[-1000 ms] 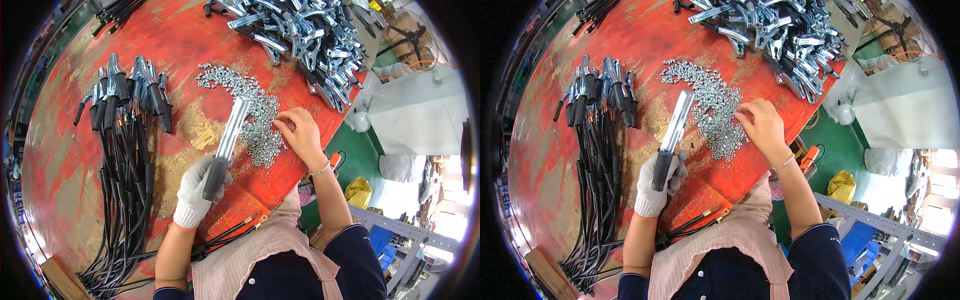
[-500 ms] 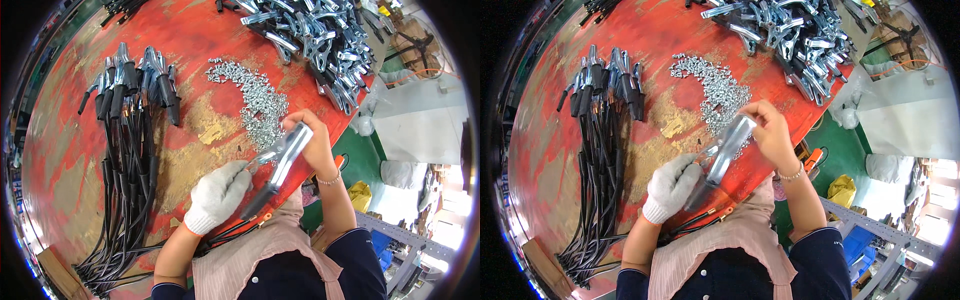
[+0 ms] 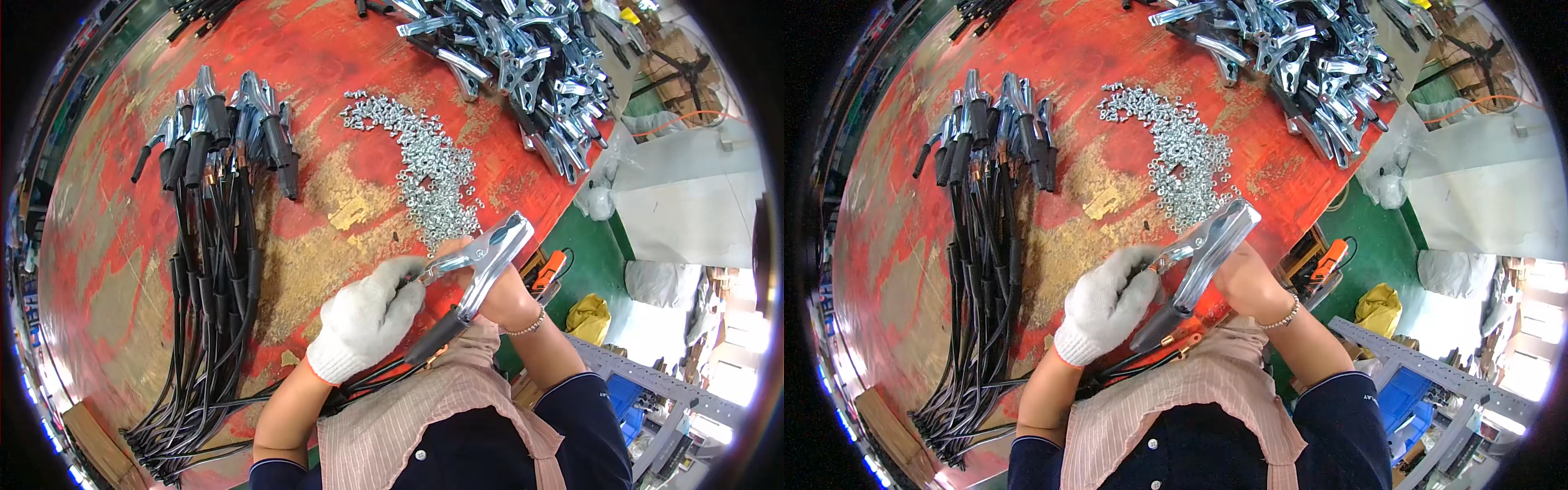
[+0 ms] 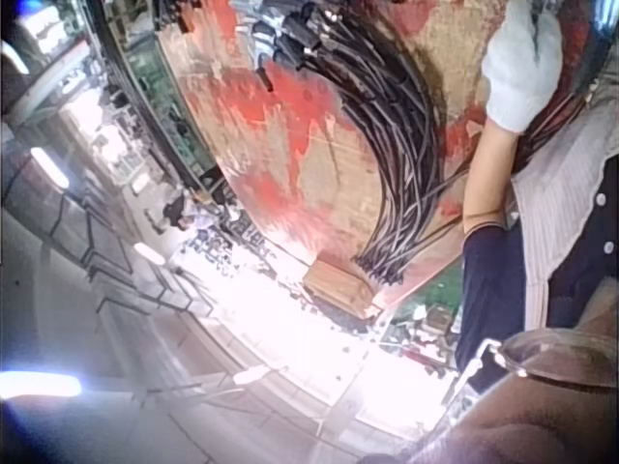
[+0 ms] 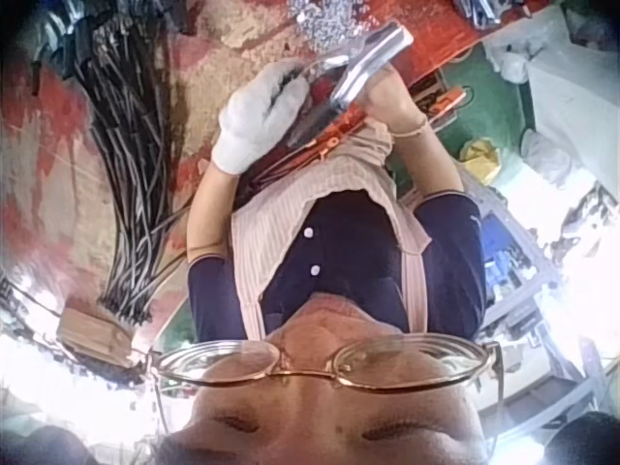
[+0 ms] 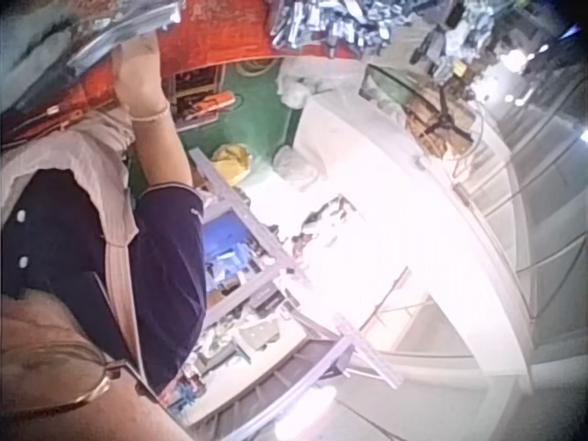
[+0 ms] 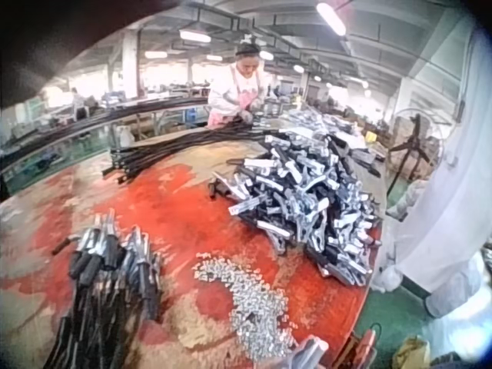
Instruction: Assembling the components of metal spring clips, likely for jumper cables or battery chargers.
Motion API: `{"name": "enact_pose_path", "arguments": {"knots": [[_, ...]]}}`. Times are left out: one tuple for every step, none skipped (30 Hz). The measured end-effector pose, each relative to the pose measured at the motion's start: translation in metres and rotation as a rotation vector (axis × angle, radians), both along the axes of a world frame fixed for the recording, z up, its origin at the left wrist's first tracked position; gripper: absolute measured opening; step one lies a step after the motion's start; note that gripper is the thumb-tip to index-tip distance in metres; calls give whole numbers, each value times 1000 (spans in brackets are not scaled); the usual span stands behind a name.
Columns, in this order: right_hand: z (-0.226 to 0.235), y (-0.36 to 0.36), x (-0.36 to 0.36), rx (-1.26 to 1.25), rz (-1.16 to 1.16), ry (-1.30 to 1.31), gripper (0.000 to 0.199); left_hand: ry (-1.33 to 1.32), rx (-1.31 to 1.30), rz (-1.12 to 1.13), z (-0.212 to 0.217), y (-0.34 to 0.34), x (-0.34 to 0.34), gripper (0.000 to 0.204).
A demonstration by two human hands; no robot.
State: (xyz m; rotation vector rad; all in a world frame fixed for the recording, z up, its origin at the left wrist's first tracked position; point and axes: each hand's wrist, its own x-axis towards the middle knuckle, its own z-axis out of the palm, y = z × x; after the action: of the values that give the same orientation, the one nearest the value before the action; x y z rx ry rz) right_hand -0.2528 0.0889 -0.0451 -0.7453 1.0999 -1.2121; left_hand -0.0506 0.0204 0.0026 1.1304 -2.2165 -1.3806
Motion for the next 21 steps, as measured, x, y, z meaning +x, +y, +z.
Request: {"name": "enact_pose_path", "arguments": {"knots": [[2,2,-1,3,1,11,19,-57,-113,2,4,2,-4,27],[7,1,-1,4,5,22,20,-114,-225,4,6,3,-6,29],[17,-1,-4,-13,87,142,20,-132,-359,-28,3,4,-6,31],[24,-2,-7,-29,167,266,21,-145,-491,-61,-2,4,-6,33],[25,-1,-9,-2,88,276,25,-158,-624,-93,-5,4,-6,34],[21,1,-13,-55,1,480,23,-138,-585,-45,-3,4,-4,35],[16,2,-19,-111,-87,683,22,-119,-547,3,2,1,-2,35],[14,3,-22,-168,-175,885,21,-100,-509,51,4,0,0,36],[16,4,-24,-250,-111,1101,20,-53,-373,170,4,2,2,33],[7,6,-25,-327,-78,1218,13,152,-287,258,-2,0,5,33],[3,11,-24,-344,-50,1269,13,221,-19,342,-2,-1,10,31],[0,15,-22,-362,-21,1320,12,286,251,421,0,-1,14,30],[-5,18,-19,-365,-26,1344,16,474,548,492,4,-3,12,30],[-8,18,-18,-376,-34,1362,16,533,648,464,2,-4,15,30],[-11,18,-18,-387,-42,1381,16,591,749,434,-2,-7,20,31],[-12,18,-17,-398,-48,1404,16,653,851,403,-4,-8,24,31],[-14,18,-17,-408,-53,1399,14,640,894,369,-2,-10,22,32],[-15,19,-17,-419,-59,1395,13,597,846,381,-2,-7,17,32],[-15,19,-17,-432,-60,1391,12,558,797,397,-2,-2,12,32],[-13,18,-16,-435,-54,1401,12,518,748,413,-3,1,10,32],[-9,16,-15,-438,-47,1410,12,447,662,365,-9,2,11,33]]}}
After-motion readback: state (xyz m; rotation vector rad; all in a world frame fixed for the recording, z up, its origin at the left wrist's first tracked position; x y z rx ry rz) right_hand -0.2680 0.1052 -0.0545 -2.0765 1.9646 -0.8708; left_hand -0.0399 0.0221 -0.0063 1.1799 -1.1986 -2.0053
